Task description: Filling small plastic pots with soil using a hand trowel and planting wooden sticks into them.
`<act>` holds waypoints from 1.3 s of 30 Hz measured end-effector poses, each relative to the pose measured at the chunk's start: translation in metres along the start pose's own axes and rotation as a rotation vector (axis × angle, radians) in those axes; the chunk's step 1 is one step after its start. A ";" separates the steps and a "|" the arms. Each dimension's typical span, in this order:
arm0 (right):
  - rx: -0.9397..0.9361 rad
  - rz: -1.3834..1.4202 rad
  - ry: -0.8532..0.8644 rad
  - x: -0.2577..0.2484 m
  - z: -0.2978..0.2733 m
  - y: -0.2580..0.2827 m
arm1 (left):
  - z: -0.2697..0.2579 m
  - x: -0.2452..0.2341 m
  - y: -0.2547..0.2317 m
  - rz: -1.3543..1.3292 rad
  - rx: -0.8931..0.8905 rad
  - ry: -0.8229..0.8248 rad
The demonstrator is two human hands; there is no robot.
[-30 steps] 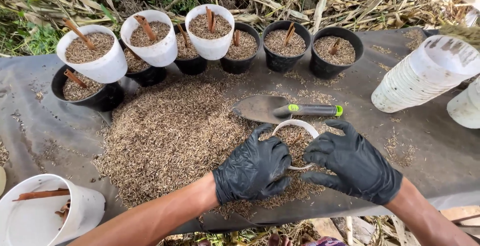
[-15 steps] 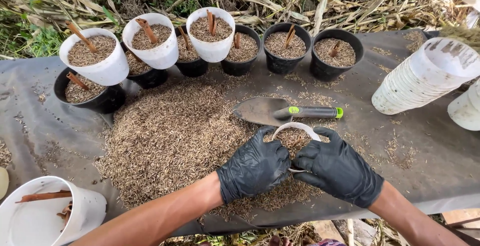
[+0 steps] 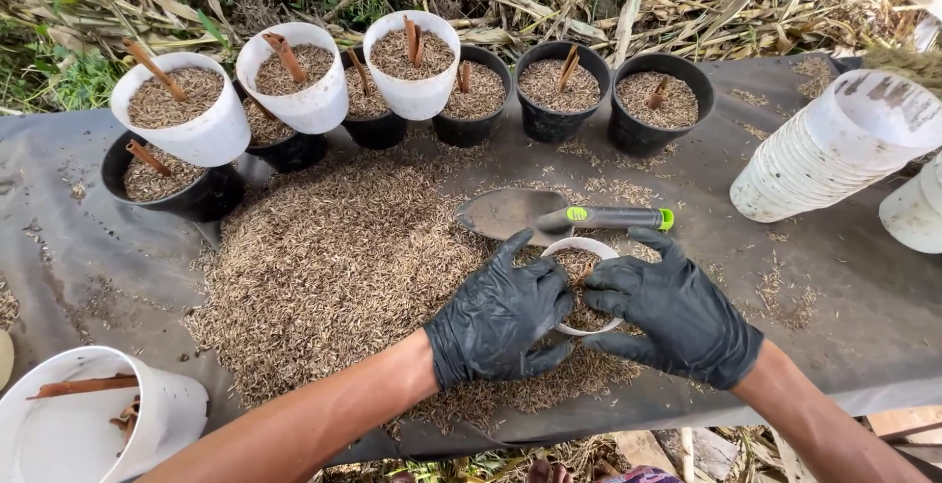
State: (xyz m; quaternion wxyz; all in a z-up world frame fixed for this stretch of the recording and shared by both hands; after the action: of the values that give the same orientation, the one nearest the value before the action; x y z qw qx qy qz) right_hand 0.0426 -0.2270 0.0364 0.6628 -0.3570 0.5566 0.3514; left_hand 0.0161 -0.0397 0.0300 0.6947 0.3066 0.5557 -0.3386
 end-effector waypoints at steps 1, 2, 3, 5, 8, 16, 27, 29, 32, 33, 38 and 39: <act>0.017 -0.003 0.019 -0.001 0.000 0.001 | 0.000 -0.011 -0.002 0.046 -0.018 -0.003; 0.034 -0.006 0.038 -0.002 0.000 0.002 | -0.001 -0.023 -0.005 0.092 -0.037 -0.006; 0.033 -0.010 0.036 -0.002 0.000 0.001 | -0.001 -0.027 -0.006 0.095 -0.037 -0.009; 0.030 -0.042 0.035 0.000 -0.003 -0.001 | -0.001 -0.034 -0.006 -0.058 -0.114 -0.024; 0.012 0.072 -0.019 -0.019 0.000 -0.001 | 0.001 -0.044 -0.010 -0.220 -0.191 -0.008; 0.056 0.287 -0.338 -0.029 -0.005 -0.039 | -0.002 -0.004 -0.008 -0.206 0.003 -0.162; 0.267 0.042 0.000 0.061 0.016 -0.121 | -0.045 -0.081 0.009 -0.101 -0.002 -0.424; 0.249 0.071 0.015 0.067 0.026 -0.118 | -0.052 -0.079 0.045 -0.181 -0.277 -0.475; 0.310 0.132 0.070 0.067 0.031 -0.119 | -0.051 -0.047 0.114 -0.412 -0.706 -0.148; 0.306 0.132 0.071 0.062 0.031 -0.118 | -0.054 -0.038 0.130 -0.412 -0.710 -0.149; 0.356 0.314 0.047 0.027 0.028 -0.114 | -0.066 0.011 0.190 -0.366 -0.821 -0.043; 0.357 0.316 0.055 0.027 0.027 -0.115 | -0.068 0.018 0.196 -0.374 -0.823 -0.039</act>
State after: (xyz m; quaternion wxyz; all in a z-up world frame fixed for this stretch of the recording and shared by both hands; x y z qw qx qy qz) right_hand 0.1592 -0.2590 0.0224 0.6366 -0.1519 0.6769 0.3369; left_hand 0.1394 0.1274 0.0091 0.6960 -0.1071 0.6766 -0.2150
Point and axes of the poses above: each hand's wrist, its own z-axis towards the middle knuckle, its own x-axis out of the palm, y = z × x, the point moved 4 cm from there along z, towards the middle knuckle, and after that the axes turned 3 degrees about z, right-handed, at the moved point
